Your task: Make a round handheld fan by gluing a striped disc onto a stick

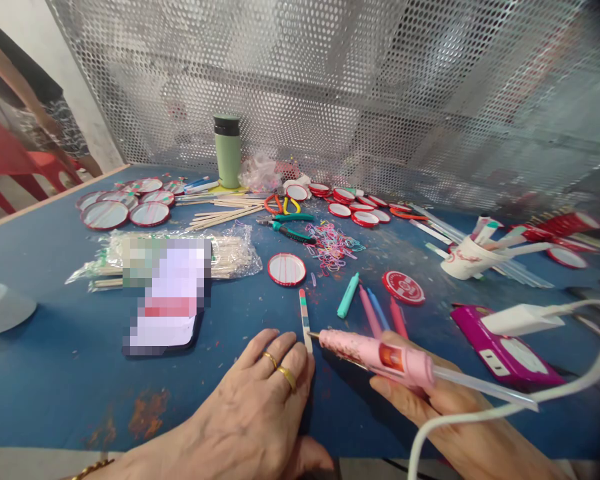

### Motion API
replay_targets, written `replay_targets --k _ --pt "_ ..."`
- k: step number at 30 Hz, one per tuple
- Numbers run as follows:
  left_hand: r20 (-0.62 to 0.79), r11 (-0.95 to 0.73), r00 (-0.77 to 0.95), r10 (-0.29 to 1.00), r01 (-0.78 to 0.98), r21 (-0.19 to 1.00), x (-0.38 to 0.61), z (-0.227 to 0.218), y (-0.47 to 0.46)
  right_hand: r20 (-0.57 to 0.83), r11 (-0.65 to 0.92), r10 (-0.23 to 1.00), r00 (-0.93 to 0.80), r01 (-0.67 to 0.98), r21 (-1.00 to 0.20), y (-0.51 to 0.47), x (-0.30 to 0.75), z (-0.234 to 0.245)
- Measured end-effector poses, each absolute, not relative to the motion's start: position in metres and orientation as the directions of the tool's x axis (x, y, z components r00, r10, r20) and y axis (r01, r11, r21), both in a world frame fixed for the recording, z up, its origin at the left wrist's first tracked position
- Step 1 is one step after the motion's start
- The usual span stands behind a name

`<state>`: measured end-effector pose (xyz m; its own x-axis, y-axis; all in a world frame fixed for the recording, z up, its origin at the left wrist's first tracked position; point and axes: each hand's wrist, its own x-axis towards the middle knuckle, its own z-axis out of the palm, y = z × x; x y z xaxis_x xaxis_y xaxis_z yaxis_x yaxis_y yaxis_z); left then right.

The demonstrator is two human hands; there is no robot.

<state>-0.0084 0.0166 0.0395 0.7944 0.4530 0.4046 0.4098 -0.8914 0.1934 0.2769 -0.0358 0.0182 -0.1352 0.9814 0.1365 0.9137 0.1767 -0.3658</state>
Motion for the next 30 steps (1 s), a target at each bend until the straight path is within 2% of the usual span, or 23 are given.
replay_targets --k 8,13,16,21,24,27,30 --pt "0.374 -0.886 0.804 0.462 0.400 0.234 -0.009 0.038 0.017 0.111 0.140 0.989 -0.100 0.878 -0.458 -0.038 0.268 0.029" --pt "0.347 -0.874 0.805 0.481 0.410 0.260 -0.010 0.039 0.016 0.082 0.166 0.986 -0.144 0.859 -0.484 -0.037 0.268 0.032" --pt "0.346 -0.873 0.804 0.483 0.413 0.259 -0.009 0.039 0.016 0.108 0.175 0.984 -0.141 0.878 -0.446 -0.038 0.271 0.028" --pt "0.345 -0.873 0.804 0.485 0.418 0.252 -0.008 0.040 0.016 0.182 0.178 0.975 -0.126 0.935 -0.306 -0.045 0.286 0.011" --pt "0.341 -0.873 0.806 0.484 0.420 0.247 -0.008 0.041 0.016 0.214 0.226 0.961 -0.174 0.942 -0.249 -0.047 0.294 0.006" --pt "0.338 -0.872 0.805 0.487 0.425 0.244 -0.008 0.041 0.016 0.241 0.265 0.948 -0.208 0.934 -0.238 -0.045 0.291 0.011" --pt "0.336 -0.870 0.804 0.490 0.430 0.240 -0.008 0.041 0.016 0.210 0.260 0.955 -0.208 0.929 -0.263 -0.040 0.278 0.023"
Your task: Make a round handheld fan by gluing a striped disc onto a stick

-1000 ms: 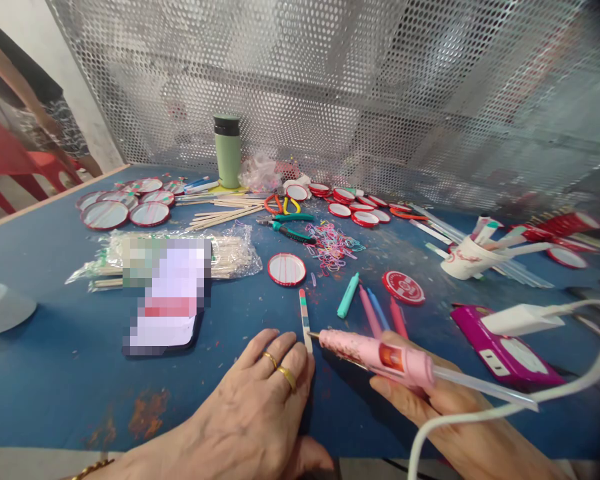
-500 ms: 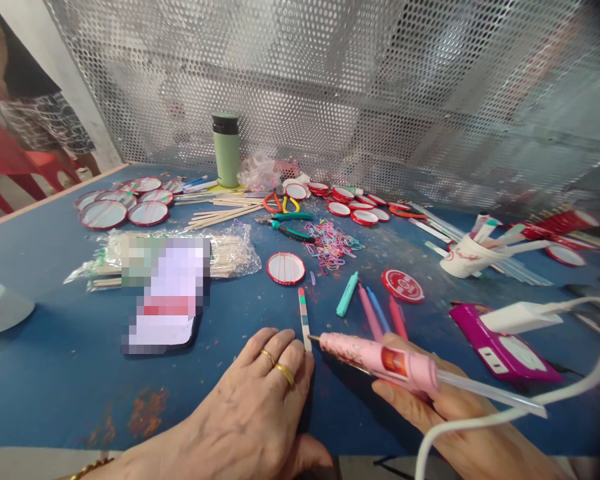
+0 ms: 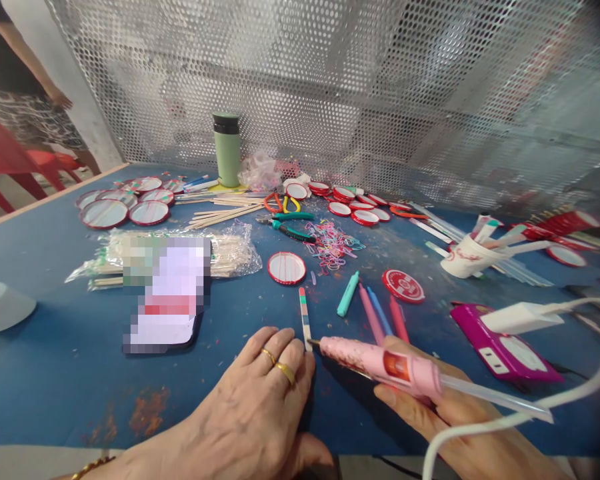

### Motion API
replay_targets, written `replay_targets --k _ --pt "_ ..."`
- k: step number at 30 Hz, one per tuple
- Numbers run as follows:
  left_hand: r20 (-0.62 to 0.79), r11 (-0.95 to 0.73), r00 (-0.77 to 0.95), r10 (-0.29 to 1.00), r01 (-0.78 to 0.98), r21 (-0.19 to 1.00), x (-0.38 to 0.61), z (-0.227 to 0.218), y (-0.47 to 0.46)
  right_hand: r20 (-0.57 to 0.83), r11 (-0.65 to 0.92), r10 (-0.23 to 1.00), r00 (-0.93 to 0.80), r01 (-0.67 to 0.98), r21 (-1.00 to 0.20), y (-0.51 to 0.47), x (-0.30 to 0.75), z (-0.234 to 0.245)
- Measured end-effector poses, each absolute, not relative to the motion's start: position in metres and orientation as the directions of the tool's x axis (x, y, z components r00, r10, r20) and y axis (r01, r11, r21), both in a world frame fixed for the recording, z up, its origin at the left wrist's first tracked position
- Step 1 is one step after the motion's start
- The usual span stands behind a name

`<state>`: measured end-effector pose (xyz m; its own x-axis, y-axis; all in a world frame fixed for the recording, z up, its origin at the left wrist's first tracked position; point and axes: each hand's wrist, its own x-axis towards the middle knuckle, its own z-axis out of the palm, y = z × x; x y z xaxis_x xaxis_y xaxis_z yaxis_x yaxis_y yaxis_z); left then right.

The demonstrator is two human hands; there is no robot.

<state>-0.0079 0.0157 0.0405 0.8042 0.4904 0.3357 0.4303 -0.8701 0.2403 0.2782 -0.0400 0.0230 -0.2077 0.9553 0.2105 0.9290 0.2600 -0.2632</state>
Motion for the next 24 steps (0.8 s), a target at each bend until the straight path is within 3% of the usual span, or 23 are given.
replay_targets --k 17,24 --pt "0.318 -0.856 0.800 0.508 0.431 0.284 -0.008 0.040 0.015 0.206 0.311 0.943 -0.260 0.908 -0.280 -0.038 0.261 0.044" --pt "0.315 -0.854 0.799 0.512 0.438 0.280 -0.008 0.040 0.015 0.204 0.235 0.962 -0.183 0.935 -0.267 -0.042 0.271 0.033"
